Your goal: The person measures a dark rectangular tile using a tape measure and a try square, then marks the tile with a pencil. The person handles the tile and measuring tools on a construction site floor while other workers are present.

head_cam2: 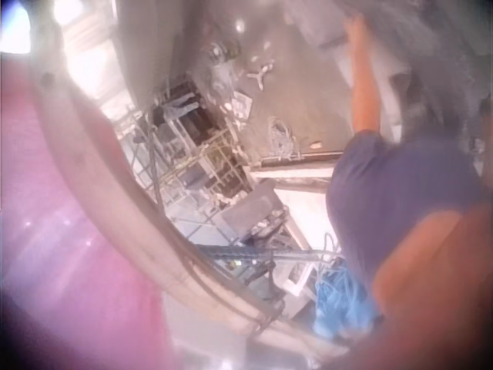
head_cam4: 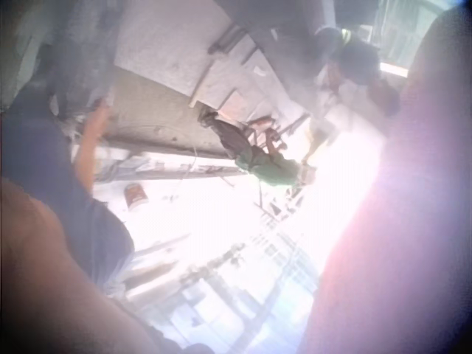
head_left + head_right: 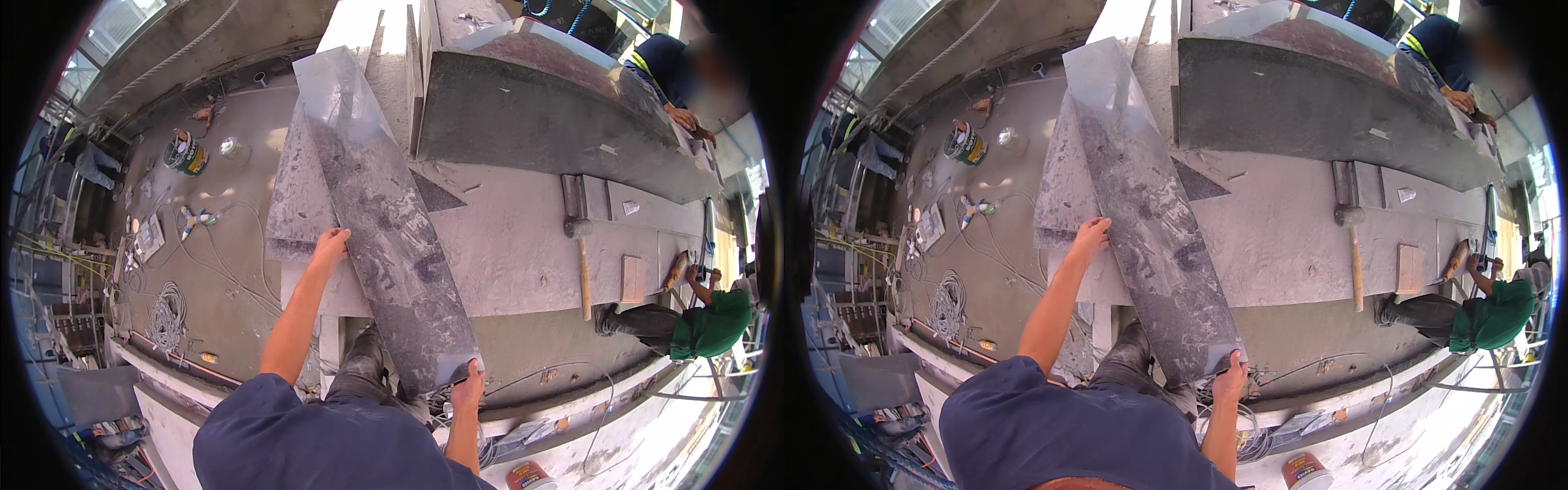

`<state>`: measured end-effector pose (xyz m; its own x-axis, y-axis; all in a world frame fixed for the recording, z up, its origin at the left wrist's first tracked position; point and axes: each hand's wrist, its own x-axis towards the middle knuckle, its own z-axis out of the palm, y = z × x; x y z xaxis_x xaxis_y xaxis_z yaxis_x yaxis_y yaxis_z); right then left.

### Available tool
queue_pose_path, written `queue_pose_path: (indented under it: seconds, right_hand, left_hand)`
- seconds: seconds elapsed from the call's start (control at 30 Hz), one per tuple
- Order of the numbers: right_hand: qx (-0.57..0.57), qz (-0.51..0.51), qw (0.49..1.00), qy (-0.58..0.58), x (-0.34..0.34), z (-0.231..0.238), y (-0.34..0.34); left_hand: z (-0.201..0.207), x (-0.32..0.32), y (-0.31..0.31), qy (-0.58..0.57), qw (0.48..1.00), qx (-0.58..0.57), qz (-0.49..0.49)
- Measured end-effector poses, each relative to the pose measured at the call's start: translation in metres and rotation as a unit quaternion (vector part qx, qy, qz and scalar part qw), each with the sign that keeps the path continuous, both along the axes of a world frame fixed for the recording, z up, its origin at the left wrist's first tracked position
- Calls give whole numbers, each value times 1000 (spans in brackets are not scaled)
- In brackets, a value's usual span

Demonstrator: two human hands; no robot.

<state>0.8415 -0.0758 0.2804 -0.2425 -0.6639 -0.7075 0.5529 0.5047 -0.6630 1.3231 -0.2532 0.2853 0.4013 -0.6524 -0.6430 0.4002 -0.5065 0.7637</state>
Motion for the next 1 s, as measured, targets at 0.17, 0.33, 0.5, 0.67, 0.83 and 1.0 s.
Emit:
queue_pose_path:
  seconds: [0.17,0.33,0.5,0.67,0.83,1.0]
  right_hand:
    - [16,-5,1000,22,12,17,-11]
    - [51,-49,997,20,20,19,-20]
    - [51,-14,996,72,22,13,-16]
    - [114,2,989,89,26,18,-22]
    - [100,49,992,55,10,18,-17]
    - [123,45,986,102,-10,-7,-10]
  left_hand:
    - [-12,-25,-1,222,972,-47,57]
    - [2,-59,13,293,952,16,91]
    - [10,-41,-3,218,974,-1,62]
    - [2,-21,-27,228,970,-18,76]
    - [6,-37,11,35,995,88,10]
    - [17,-7,84,-253,967,22,2]
